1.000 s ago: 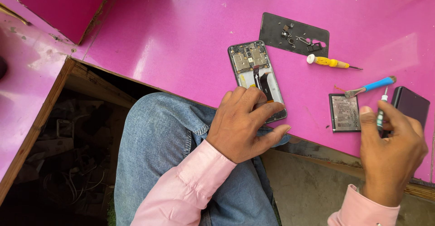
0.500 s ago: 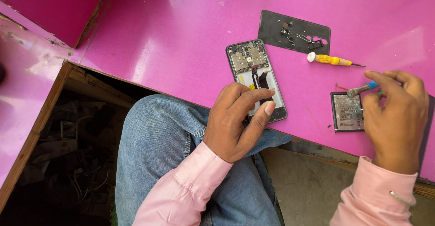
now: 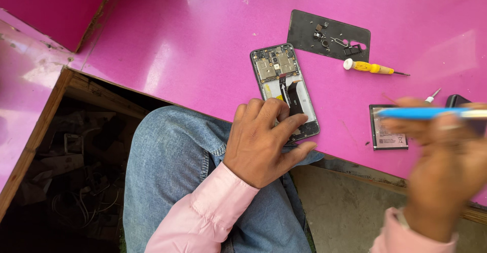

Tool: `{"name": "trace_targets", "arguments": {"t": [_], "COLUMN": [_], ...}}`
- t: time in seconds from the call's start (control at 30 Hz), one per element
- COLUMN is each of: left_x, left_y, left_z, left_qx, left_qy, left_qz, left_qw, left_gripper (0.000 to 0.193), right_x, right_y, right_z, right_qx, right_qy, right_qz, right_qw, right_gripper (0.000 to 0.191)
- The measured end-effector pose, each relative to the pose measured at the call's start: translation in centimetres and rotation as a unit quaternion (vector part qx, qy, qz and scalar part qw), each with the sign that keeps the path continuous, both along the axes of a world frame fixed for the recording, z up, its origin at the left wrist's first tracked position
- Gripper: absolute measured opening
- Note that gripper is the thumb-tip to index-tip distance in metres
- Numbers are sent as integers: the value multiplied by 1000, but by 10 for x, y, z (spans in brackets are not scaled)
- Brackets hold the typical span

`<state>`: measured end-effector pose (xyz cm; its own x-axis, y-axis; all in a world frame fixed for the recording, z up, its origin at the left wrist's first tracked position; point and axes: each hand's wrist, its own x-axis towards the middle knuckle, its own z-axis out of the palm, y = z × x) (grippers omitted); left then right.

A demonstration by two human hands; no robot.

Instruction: The person cleans the internal components of a disassembled smartphone using a brush and a precision tool. They remove the motherboard, brush the interior, and use a pointed tool to clean small areas on the circuit board and around the battery connector.

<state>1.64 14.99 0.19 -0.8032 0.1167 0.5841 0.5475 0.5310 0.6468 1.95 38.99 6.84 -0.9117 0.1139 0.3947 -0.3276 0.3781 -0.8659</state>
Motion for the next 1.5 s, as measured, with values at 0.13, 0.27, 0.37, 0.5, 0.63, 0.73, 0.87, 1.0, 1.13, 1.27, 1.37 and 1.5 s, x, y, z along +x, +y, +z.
{"name": "trace_targets", "arguments": {"t": [0.13, 0.27, 0.37, 0.5, 0.63, 0.73, 0.87, 1.0, 1.13, 1.27, 1.37, 1.5], "left_x": [2, 0, 1, 0, 2, -2, -1, 0, -1, 2, -3, 0], "left_y": [0, -1, 0, -1, 0, -2, 0, -1, 3, 1, 0, 0], "left_z": [-1, -1, 0, -2, -2, -2, -3, -4, -5, -2, -2, -3], "left_qx": [-14, -25, -21, -33, -22, -25, -20, -14, -27, -39, -30, -38], "left_qy": [-18, -7, -15, -20, -13, -9, -15, -11, -9, -25, -16, -14], "left_qz": [-1, -2, -2, -8, -3, -5, -5, -8, -2, 0, -7, -1], "left_qw": [1000, 1000, 1000, 999, 1000, 1000, 1000, 1000, 1000, 999, 999, 999], "left_gripper": [34, 29, 27, 28, 27, 27, 28, 27, 28, 28, 28, 27], "right_x": [21, 16, 10, 21, 10, 15, 12, 1, 21, 25, 23, 27], "right_y": [-49, -56, -54, -60, -54, -53, -56, -57, -53, -49, -51, -52], "right_z": [-21, -22, -13, -14, -25, -31, -30, -25, -24, -33, -36, -32], "right_qx": [-42, 74, 58, 25, 60, 42, 148, -9, 100, 109, 51, 44], "right_qy": [-67, -13, -11, -48, -15, -18, 23, -21, -58, -36, -10, -67], "right_qz": [21, 29, -59, 25, -13, 38, -4, 23, 56, 55, 51, 22], "right_qw": [997, 997, 997, 998, 998, 998, 989, 999, 992, 992, 997, 997], "right_gripper": [37, 38, 29, 32, 25, 25, 22, 13, 11, 6, 4, 8]}}
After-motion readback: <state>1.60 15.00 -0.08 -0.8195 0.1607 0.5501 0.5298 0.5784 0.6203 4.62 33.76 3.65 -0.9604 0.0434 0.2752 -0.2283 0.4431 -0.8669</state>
